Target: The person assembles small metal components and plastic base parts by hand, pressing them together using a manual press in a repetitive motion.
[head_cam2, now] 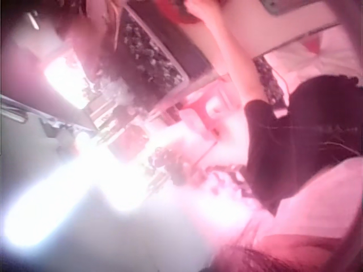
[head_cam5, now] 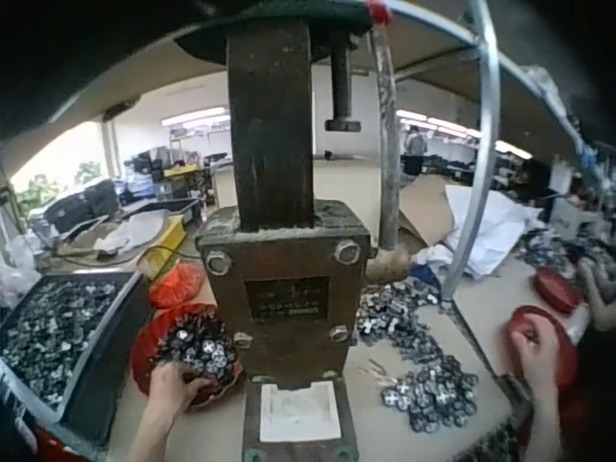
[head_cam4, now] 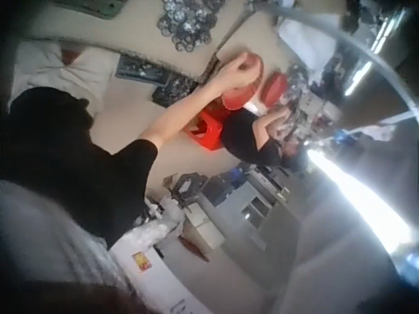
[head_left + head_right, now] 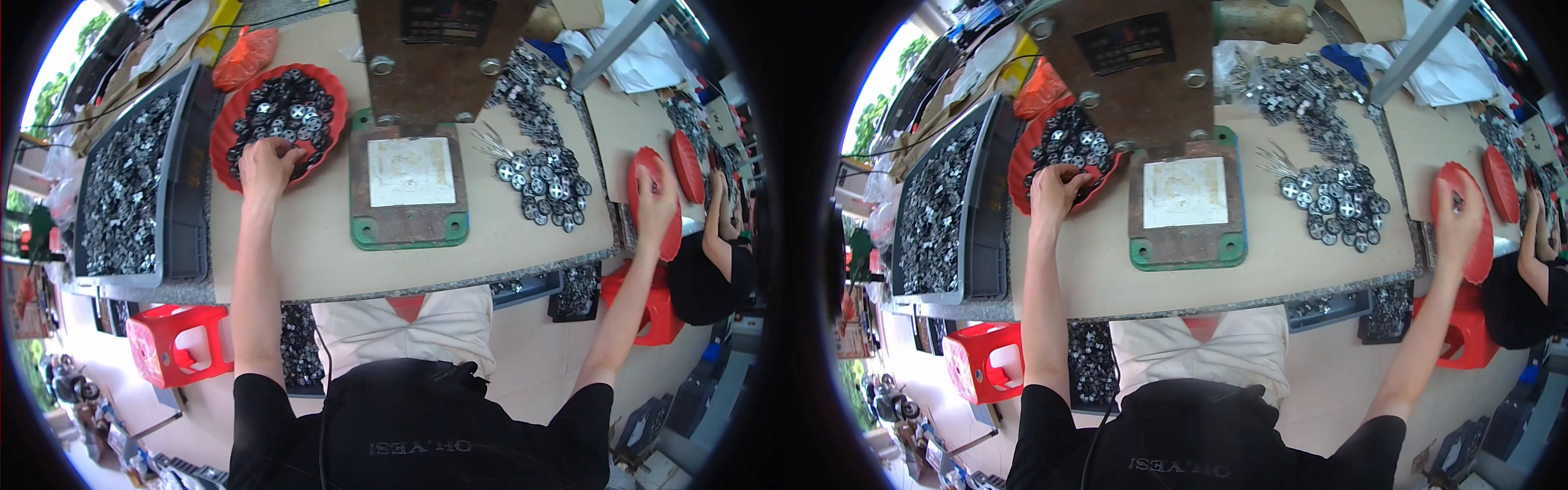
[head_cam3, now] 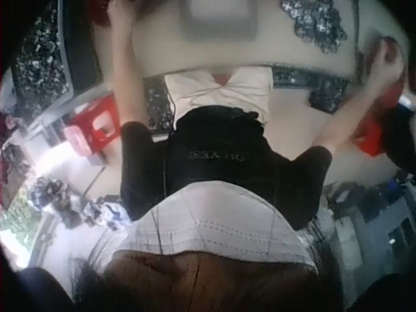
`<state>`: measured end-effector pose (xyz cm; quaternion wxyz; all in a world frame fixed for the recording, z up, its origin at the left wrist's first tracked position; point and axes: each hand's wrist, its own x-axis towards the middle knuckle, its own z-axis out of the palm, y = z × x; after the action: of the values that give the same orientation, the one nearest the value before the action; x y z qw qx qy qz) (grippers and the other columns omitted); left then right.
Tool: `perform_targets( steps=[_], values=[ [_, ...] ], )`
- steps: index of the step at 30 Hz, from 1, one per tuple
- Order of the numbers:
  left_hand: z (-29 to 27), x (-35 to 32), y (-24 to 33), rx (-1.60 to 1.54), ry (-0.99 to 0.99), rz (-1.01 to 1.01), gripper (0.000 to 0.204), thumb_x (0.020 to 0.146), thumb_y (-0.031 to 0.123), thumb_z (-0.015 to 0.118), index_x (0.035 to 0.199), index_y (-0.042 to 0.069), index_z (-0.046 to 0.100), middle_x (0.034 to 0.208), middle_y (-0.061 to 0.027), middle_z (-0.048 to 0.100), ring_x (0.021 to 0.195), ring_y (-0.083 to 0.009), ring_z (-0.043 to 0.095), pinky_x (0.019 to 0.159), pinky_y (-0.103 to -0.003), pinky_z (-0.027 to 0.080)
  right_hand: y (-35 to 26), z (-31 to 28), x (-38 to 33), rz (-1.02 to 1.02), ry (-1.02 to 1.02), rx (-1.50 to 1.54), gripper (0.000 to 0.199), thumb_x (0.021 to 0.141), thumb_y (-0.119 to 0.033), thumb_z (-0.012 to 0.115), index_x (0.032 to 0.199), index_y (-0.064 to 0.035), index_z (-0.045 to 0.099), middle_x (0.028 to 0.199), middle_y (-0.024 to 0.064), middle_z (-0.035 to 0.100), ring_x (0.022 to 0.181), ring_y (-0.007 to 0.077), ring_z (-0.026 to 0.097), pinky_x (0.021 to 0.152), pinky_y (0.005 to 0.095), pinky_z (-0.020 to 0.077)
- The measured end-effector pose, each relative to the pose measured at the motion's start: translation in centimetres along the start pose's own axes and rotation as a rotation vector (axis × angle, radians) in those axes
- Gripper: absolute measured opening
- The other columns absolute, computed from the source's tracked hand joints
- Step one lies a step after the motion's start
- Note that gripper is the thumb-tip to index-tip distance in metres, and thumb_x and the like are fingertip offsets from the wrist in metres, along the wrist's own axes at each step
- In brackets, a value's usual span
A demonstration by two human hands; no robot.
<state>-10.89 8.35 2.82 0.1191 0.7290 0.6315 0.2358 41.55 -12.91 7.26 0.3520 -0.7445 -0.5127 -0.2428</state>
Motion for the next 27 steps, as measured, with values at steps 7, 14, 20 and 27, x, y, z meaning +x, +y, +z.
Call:
perform_targets(
  steps=[7,14,20,27],
  values=[
    [1.5,0.9,-1.0,0.171,0.068,0.161,0.019,0.074,0.019,0.07,0.085,0.004,0.072,0.08,-0.019,0.066,0.074,-0.0363,0.063,0.071,-0.041,0.05,-12.5,6.5,-5.0,-0.134,-0.499,0.41,0.018,0.077,-0.009,0.066,0.094,-0.0028,0.066,0.092,0.0124,0.064,0.089,0.028,0.058,0.08,0.0356,0.0459],
    [-0.9,-5.4,3.0,-0.477,0.125,-0.078,0.021,0.091,0.014,0.057,0.106,0.003,0.067,0.079,-0.0038,0.069,0.07,-0.0075,0.062,0.056,-0.022,0.046,-14.4,11.9,-3.8,-0.037,-0.645,0.332,0.011,0.078,-0.011,0.062,0.083,-0.0021,0.066,0.086,0.012,0.063,0.09,0.031,0.056,0.079,0.0394,0.0446],
    [-1.1,-11.2,2.9,-1.13,-0.062,-0.074,0.024,0.084,-0.001,0.062,0.107,-0.007,0.062,0.091,-0.0131,0.067,0.078,-0.0158,0.065,0.064,-0.023,0.05,-16.7,13.6,-3.0,-0.067,-0.829,0.275,0.008,0.079,-0.008,0.059,0.082,-0.002,0.064,0.089,0.0152,0.061,0.093,0.0328,0.055,0.081,0.0413,0.0437],
    [0.7,-14.2,4.7,-1.519,-0.359,-0.147,0.031,0.078,-0.008,0.064,0.108,-0.005,0.059,0.105,-0.0116,0.061,0.094,-0.0221,0.064,0.083,-0.031,0.052,-17.5,13.5,-3.4,-0.214,-0.779,0.257,0.006,0.081,-0.004,0.055,0.085,0.0003,0.054,0.087,0.0173,0.059,0.089,0.0348,0.054,0.079,0.043,0.0429]
  ],
)
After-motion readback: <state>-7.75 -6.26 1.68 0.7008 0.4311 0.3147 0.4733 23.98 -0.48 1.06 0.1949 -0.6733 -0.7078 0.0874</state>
